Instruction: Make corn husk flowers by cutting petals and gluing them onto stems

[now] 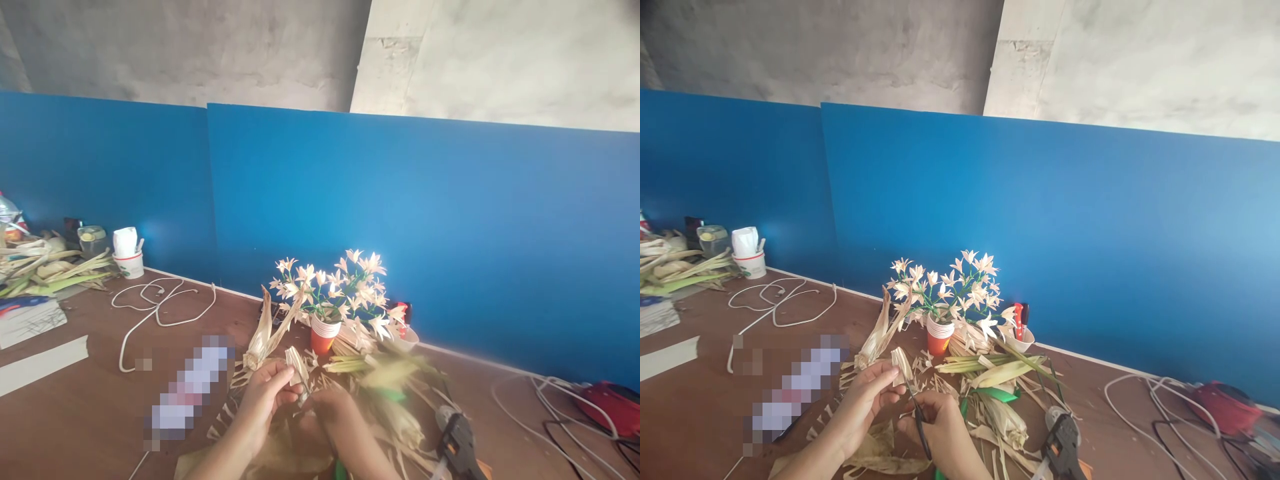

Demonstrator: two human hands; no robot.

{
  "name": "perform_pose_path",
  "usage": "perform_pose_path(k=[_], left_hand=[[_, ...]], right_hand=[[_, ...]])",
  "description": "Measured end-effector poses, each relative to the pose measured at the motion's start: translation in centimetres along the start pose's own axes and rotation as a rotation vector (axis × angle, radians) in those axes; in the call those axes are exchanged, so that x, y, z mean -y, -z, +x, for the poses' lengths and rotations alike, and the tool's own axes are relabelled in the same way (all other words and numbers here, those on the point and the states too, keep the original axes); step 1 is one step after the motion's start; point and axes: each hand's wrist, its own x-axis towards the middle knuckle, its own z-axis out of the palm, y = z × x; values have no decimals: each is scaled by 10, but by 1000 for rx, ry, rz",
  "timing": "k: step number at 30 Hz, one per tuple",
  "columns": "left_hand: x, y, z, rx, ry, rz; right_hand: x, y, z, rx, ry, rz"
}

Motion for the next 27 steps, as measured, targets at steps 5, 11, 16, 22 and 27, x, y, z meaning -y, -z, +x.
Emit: perform_pose_path(k=[5, 11, 16, 22, 27], left_hand=[[2, 0, 1, 14, -5, -8], [1, 6, 6, -17, -91, 101], [2, 8, 10, 19, -140, 148], [4, 3, 4, 42, -82, 55], [4, 4, 4, 28, -47, 5]], right_hand=[[1, -1, -1, 6, -6, 2], [0, 3, 3, 8, 35, -48], [-3, 3, 6, 18, 69, -62], [-4, -2, 3, 11, 69, -51], [-2, -3, 2, 1, 72, -14]])
